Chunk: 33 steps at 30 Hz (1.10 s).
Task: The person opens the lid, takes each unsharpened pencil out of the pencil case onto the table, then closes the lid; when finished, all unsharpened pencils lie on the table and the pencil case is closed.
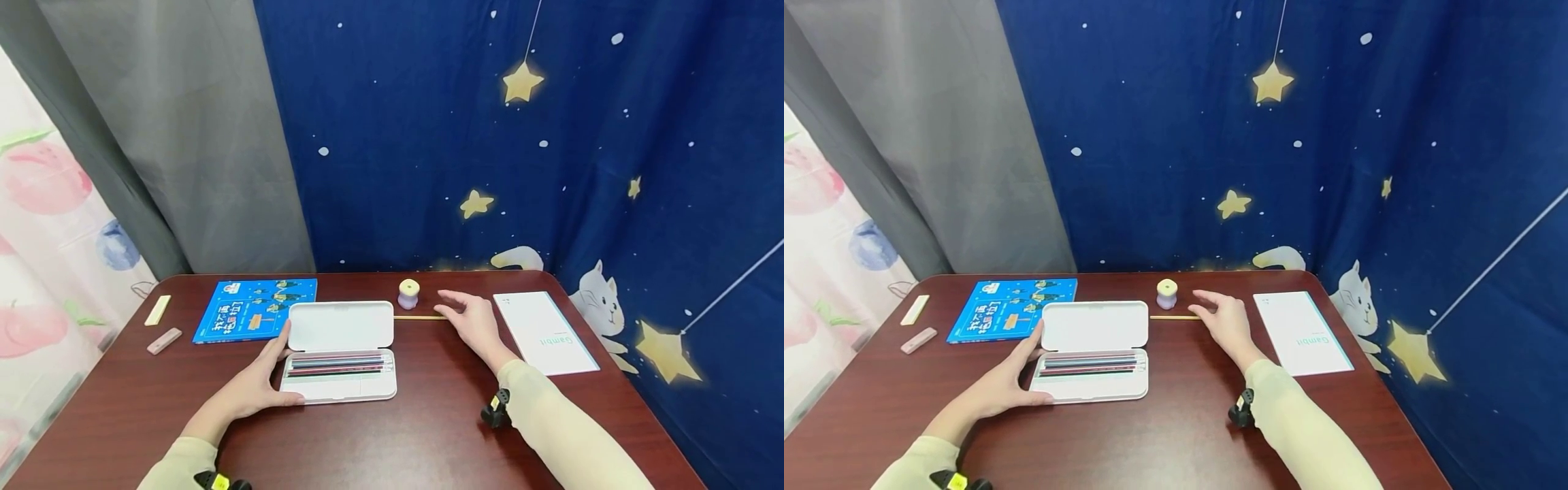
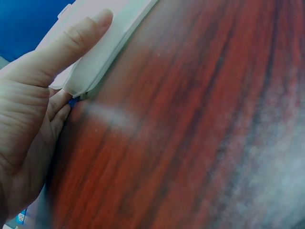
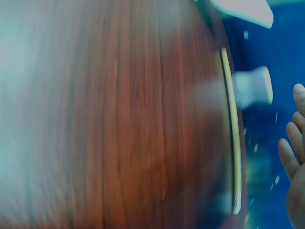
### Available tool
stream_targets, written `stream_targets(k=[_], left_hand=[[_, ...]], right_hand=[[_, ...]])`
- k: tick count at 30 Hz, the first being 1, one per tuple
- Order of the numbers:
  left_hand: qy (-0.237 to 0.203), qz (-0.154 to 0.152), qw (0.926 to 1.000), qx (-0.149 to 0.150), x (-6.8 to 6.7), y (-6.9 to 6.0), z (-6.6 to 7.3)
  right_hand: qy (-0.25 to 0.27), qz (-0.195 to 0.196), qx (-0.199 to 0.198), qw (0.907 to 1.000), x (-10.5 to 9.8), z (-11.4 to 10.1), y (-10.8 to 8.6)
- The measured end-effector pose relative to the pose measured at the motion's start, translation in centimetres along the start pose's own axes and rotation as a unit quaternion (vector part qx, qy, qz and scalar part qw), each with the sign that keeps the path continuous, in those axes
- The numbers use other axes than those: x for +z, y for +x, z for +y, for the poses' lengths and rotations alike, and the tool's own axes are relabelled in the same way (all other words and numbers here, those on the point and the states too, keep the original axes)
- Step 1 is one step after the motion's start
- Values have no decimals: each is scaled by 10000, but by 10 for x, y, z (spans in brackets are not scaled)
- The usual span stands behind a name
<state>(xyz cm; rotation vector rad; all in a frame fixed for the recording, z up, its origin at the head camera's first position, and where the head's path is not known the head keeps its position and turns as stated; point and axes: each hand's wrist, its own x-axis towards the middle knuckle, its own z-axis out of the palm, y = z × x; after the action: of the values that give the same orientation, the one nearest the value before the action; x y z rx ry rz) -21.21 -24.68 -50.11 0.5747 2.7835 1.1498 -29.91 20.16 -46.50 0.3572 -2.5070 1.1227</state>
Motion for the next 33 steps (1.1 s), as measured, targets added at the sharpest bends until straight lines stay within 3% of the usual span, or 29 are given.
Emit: stream_targets(k=[5, 10, 22, 33], left_hand=[[72, 65, 9999, 129, 0, 0, -3], [73, 65, 9998, 165, -2, 0, -5], [27, 32, 9999, 111, 1, 0, -2], [7, 20, 10000, 57, 0, -1, -1]], right_hand=[[713, -400, -218, 9964, 11, -28, -4], [1007, -794, -352, 9911, 26, -49, -10], [620, -1619, -440, 9839, 50, -62, -32], [536, -1903, -541, 9788, 56, -65, -38]])
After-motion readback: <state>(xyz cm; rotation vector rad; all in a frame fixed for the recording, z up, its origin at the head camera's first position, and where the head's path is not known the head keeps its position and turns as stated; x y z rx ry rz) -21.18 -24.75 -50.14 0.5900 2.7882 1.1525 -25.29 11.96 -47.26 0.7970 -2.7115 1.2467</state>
